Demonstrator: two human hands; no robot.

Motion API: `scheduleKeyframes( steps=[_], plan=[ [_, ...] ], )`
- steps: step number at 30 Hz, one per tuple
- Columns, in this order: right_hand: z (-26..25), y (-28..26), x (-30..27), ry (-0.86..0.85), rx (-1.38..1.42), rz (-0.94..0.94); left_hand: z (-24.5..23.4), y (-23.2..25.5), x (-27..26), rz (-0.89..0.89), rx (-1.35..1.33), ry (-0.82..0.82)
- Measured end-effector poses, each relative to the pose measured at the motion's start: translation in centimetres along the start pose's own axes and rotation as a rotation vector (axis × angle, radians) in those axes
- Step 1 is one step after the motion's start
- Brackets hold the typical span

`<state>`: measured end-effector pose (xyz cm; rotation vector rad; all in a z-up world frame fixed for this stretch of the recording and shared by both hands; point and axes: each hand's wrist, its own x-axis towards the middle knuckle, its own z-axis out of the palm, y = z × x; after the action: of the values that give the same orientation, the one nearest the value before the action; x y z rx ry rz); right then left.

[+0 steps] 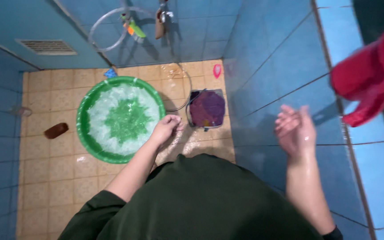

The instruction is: The person washes clothes by hand in a green basin, using water from a larger tiled tub and a red scoop, then wrings them out and places them into a black bucket.

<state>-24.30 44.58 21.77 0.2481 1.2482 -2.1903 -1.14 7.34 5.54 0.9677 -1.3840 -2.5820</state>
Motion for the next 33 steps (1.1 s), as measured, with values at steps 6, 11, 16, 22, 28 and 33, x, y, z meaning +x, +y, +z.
scheduleKeyframes(
  steps=[6,11,16,22,28,33],
  plan=[
    [1.1,10.7,-0.9,0.068,-0.231,0.262,-8.0,1.0,-1.2,-0.030,0.250,0.079],
    [3.3,19.2,-0.3,0.091,-0.099,0.313,-17.6,2.1,-4.2,-0.069,0.237,0.129],
    [8.8,25.2,-1.4,0.097,-0.215,0.275,-27.2,3.6,-6.6,-0.113,0.241,0.213],
    [11.0,28.4,-4.4,0.198,-0.114,0.176,-31.7,4.6,-6.2,-0.229,0.335,0.201],
    [6.3,30.2,-6.6,0.307,-0.134,0.241,-28.7,4.1,-0.8,-0.275,0.346,0.025],
    [2.5,30.7,-3.9,0.333,-0.110,0.317,-23.1,1.9,4.3,-0.247,0.371,-0.093]
  ],
)
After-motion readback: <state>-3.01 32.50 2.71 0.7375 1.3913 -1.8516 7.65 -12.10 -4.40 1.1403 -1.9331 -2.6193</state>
